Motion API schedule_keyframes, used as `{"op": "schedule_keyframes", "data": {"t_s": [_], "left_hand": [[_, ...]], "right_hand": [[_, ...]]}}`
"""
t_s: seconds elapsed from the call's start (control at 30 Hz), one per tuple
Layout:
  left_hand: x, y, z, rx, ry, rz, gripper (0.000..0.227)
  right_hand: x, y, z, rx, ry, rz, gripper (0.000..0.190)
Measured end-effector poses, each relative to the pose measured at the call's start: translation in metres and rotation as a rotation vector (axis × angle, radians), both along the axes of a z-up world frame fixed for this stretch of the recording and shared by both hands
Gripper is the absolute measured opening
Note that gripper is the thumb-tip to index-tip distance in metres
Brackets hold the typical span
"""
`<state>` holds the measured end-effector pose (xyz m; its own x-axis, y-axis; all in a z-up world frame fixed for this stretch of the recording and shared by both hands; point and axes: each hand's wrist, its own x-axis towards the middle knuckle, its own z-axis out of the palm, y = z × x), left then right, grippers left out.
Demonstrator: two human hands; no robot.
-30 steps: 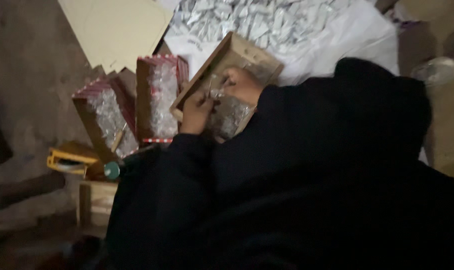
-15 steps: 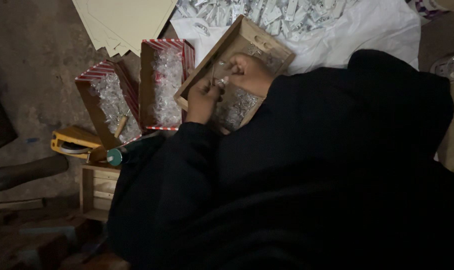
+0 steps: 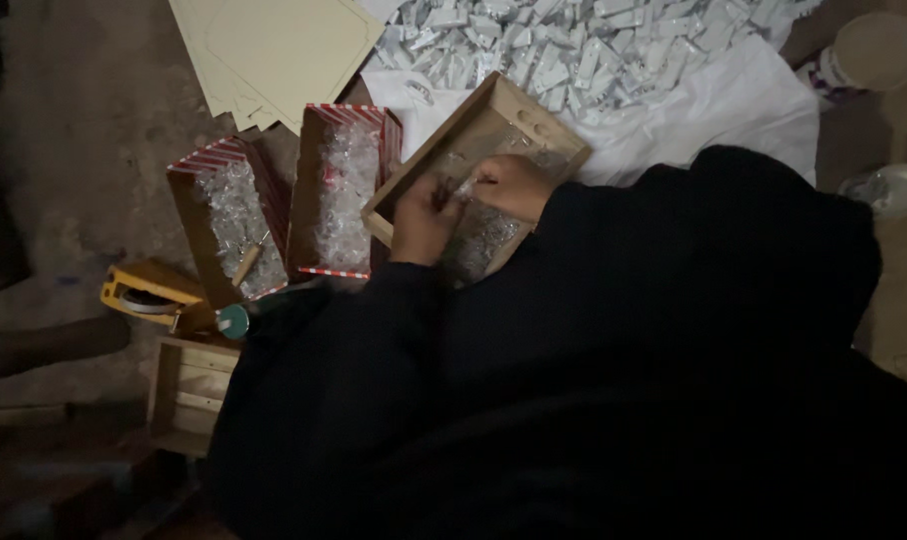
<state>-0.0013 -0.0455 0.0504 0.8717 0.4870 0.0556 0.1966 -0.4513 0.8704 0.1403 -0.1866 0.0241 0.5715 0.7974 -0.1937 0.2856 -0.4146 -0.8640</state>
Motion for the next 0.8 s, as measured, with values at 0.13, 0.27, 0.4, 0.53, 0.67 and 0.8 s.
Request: {"op": "schedule_keyframes", "data": {"t_s": [0.13, 0.27, 0.4, 0.53, 0.67, 0.8], "left_hand": [[-0.002, 0.001, 0.008, 0.173, -0.041, -0.006, 0.016], [-0.001, 0.007, -0.011, 0.25, -0.131, -0.013, 0.016], [0.006, 0.011, -0.039, -0.218, -0.08, 0.071, 0.019], [0.013, 0.012, -0.056, -0.451, -0.041, 0.1, 0.019], [0.015, 0.008, -0.051, -0.311, -0.049, 0.085, 0.016], [0.01, -0.006, -0.027, -0.026, -0.11, 0.104, 0.013]], "right_hand": [[-0.002, 0.0, 0.005, -0.03, -0.007, -0.011, 0.024], [-0.002, 0.0, 0.002, -0.015, 0.038, -0.023, 0.024], [0.002, -0.003, -0.004, 0.083, -0.143, 0.086, 0.023], [-0.002, -0.001, -0.004, 0.009, 0.003, 0.005, 0.027], [-0.001, -0.004, 0.0, 0.038, 0.037, -0.008, 0.027], [0.001, -0.008, -0.002, 0.007, 0.097, 0.017, 0.026]]}}
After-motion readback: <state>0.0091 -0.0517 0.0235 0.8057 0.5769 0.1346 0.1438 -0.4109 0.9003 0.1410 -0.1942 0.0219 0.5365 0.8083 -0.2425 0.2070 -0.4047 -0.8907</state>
